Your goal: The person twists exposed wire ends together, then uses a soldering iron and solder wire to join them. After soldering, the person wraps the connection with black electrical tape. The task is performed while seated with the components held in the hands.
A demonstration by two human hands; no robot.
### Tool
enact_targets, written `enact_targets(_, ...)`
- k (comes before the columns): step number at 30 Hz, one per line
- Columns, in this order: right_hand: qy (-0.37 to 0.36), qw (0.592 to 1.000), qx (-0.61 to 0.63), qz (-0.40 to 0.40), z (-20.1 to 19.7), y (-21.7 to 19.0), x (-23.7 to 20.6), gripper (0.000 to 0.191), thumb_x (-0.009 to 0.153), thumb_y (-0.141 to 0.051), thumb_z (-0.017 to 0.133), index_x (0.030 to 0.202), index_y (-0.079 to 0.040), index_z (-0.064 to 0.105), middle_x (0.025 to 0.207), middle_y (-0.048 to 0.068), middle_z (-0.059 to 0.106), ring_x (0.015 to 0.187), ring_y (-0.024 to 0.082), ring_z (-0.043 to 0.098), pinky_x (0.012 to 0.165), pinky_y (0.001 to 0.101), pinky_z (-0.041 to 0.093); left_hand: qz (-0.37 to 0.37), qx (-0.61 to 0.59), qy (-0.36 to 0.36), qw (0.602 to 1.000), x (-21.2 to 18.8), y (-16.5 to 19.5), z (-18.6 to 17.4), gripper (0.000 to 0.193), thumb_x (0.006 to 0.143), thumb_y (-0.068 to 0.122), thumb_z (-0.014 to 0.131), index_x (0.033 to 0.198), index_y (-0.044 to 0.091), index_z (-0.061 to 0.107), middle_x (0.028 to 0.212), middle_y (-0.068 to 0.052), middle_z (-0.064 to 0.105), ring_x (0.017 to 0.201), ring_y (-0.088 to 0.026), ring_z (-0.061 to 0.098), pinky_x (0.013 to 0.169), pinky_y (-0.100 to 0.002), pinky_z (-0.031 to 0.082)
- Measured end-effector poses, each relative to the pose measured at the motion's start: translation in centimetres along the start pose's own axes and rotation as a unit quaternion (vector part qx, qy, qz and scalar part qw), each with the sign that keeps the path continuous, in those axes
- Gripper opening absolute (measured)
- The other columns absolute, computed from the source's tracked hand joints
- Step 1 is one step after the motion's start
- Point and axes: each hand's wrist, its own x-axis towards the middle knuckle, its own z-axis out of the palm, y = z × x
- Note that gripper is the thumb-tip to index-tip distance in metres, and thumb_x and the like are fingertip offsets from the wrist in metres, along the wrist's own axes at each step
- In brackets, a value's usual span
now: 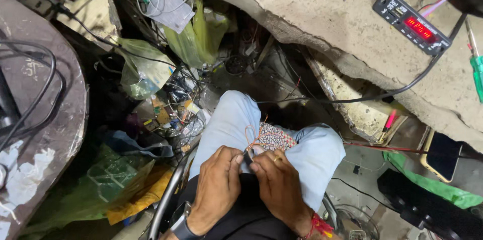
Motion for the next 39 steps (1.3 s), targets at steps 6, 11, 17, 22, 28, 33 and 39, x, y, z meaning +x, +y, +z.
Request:
enact_targets(6,-0.02,0.996,0.092,0.001,-0.1,-0.1,0.6,0.012,0.1,-0.01,0.057,0.099,0.0,0.064,0.093,0.015,0.067,0.085,0.034,0.066,0.074,0.0402,0.052,-0.005,-0.035,-0.028,0.999,0.2,-0.2,-1.2,0.012,0.097,0.011,0.061,0.097,0.0,0.065,0.085,-0.016,0.069,0.074,-0.035,0.069,0.065,-0.04,0.053)
enact_targets(11,-0.063,0.994,0.084,0.041,0.1,0.0,0.8,0.016,0.092,-0.015,0.069,0.095,0.0,0.065,0.085,0.015,0.066,0.076,0.032,0.065,0.066,0.0401,0.05,0.066,0.059,-0.048,0.995,0.8,-0.6,-2.2,0.014,0.092,0.013,0.067,0.096,-0.001,0.065,0.089,-0.017,0.07,0.082,-0.038,0.068,0.068,-0.044,0.052)
enact_targets(17,0.006,0.993,0.118,0.009,1.3,0.2,0.6,0.011,0.097,-0.011,0.064,0.097,0.0,0.066,0.09,0.013,0.068,0.082,0.03,0.068,0.072,0.0358,0.053,0.087,0.123,-0.088,0.985,0.7,-1.0,-2.3,0.005,0.092,0.005,0.064,0.091,0.001,0.061,0.083,-0.016,0.062,0.079,-0.038,0.063,0.065,-0.047,0.048)
enact_targets(22,0.035,0.983,0.18,0.034,2.4,1.6,-0.2,0.011,0.1,-0.007,0.059,0.102,0.002,0.066,0.1,0.012,0.071,0.087,0.024,0.071,0.078,0.0311,0.056,0.182,0.01,-0.051,0.982,1.2,-1.1,-1.7,0.008,0.086,-0.002,0.063,0.093,0.001,0.06,0.084,-0.013,0.06,0.08,-0.035,0.062,0.066,-0.044,0.049)
enact_targets(28,-0.026,0.904,0.42,0.076,3.7,4.6,-0.3,0.013,0.1,-0.005,0.06,0.109,0.003,0.066,0.123,0.01,0.07,0.088,0.012,0.069,0.077,0.0278,0.059,0.242,0.026,-0.099,0.965,1.9,-1.2,-3.1,0.015,0.075,-0.005,0.064,0.088,0.002,0.062,0.086,-0.013,0.062,0.081,-0.033,0.064,0.064,-0.041,0.051)
enact_targets(33,0.015,0.933,0.322,0.16,3.6,3.9,-0.7,0.033,0.09,0.0,0.071,0.123,0.001,0.067,0.127,0.012,0.073,0.089,0.013,0.073,0.075,0.0279,0.061,0.211,0.047,-0.082,0.973,2.6,-1.3,-3.6,0.01,0.081,0.0,0.07,0.089,0.004,0.066,0.084,-0.01,0.067,0.079,-0.032,0.066,0.065,-0.041,0.051)
enact_targets(39,0.118,0.991,0.064,0.009,0.1,-1.3,-1.7,0.042,0.085,-0.004,0.078,0.125,-0.009,0.067,0.124,0.007,0.072,0.094,0.017,0.08,0.085,0.0269,0.063,0.164,0.054,-0.062,0.983,3.1,-1.4,-3.5,0.008,0.084,0.004,0.072,0.088,0.004,0.065,0.083,-0.01,0.067,0.079,-0.032,0.067,0.065,-0.042,0.051)
